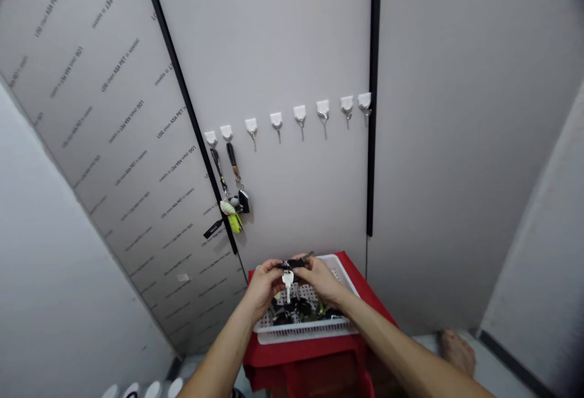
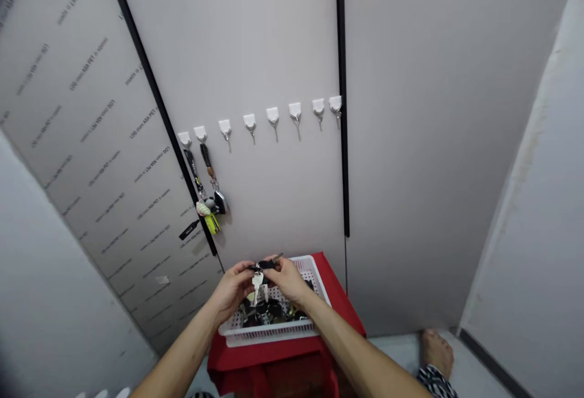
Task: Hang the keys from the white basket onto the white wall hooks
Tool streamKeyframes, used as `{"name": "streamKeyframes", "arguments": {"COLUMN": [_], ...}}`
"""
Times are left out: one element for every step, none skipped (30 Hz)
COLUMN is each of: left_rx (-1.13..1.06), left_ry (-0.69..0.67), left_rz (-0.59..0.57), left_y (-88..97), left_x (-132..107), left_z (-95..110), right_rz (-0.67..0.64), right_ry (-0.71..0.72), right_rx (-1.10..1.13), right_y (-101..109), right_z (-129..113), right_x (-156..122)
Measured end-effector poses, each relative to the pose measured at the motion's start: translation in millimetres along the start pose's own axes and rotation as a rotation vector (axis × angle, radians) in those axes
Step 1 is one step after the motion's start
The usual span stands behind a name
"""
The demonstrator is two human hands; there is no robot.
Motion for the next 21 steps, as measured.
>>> {"name": "streamKeyframes", "arguments": {"left_rx": [-0.011,-0.008,0.007,0.035,0.074,0.117,0.157,0.186,0.205,0.213,0.212,0.207,0.201,0.189,0.169,0.139,0.105,0.073,0.05,0.047,0.066], "left_ry": [0.013,0.024,0.032,0.033,0.022,-0.004,-0.043,-0.085,-0.122,-0.15,-0.168,-0.175,-0.172,-0.166,-0.157,-0.146,-0.135,-0.13,-0.141,-0.171,-0.221], "left_rz": [-0.002,0.002,0.014,0.033,0.06,0.092,0.119,0.125,0.107,0.073,0.037,0.011,0.002,0.009,0.022,0.029,0.034,0.051,0.09,0.15,0.218], "left_y": [0.2,0.9,2.2,4.1,6.2,8.3,9.3,8.0,4.3,-0.8,-6.0,-10.1,-12.4,-12.8,-11.9,-10.9,-9.6,-7.1,-2.8,2.8,8.3], "left_x": [-0.1,-0.1,0.1,0.3,0.5,0.4,0.1,-0.5,-1.0,-1.6,-2.1,-2.5,-2.5,-2.3,-1.7,-0.8,0.3,1.3,2.1,2.2,1.4], "left_z": [-0.7,-1.4,-1.8,-1.5,-0.1,2.8,7.0,11.6,15.8,19.0,21.5,23.0,23.9,24.4,24.6,24.6,24.8,25.9,28.7,33.8,41.4], "right_rz": [0.005,0.003,-0.005,-0.013,-0.018,-0.019,-0.019,-0.018,-0.02,-0.026,-0.04,-0.061,-0.087,-0.114,-0.133,-0.141,-0.135,-0.12,-0.104,-0.092,-0.086], "right_ry": [0.025,0.058,0.093,0.125,0.153,0.174,0.187,0.194,0.203,0.211,0.216,0.217,0.218,0.219,0.219,0.221,0.223,0.223,0.222,0.219,0.217], "right_rx": [-0.044,-0.094,-0.156,-0.23,-0.315,-0.401,-0.481,-0.541,-0.577,-0.587,-0.572,-0.538,-0.491,-0.442,-0.4,-0.368,-0.348,-0.337,-0.329,-0.321,-0.312], "right_y": [1.2,1.9,2.2,2.3,2.5,2.8,3.1,3.2,3.0,2.4,1.4,-0.1,-1.9,-3.5,-4.6,-4.6,-3.7,-2.0,-0.2,1.1,1.7], "right_z": [-3.9,-8.3,-12.8,-17.1,-21.0,-24.3,-27.0,-29.2,-31.4,-33.4,-34.9,-36.1,-37.3,-38.7,-40.7,-43.4,-46.8,-50.5,-54.6,-58.8,-63.3], "right_x": [1.1,2.2,3.1,3.8,4.3,4.6,4.8,4.9,5.1,5.4,5.9,6.6,7.6,8.7,10.1,11.7,13.5,15.3,17.2,19.0,20.8]}}
Point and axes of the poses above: each hand's wrist, its own x-axis towards the middle knuckle, its own y-axis out of the back of the hand, z = x × y, the point moved 8 cm from there along x, towards the middle knuckle, and after that the axes turned 11 degrees about -x, right-handed, at the moved point
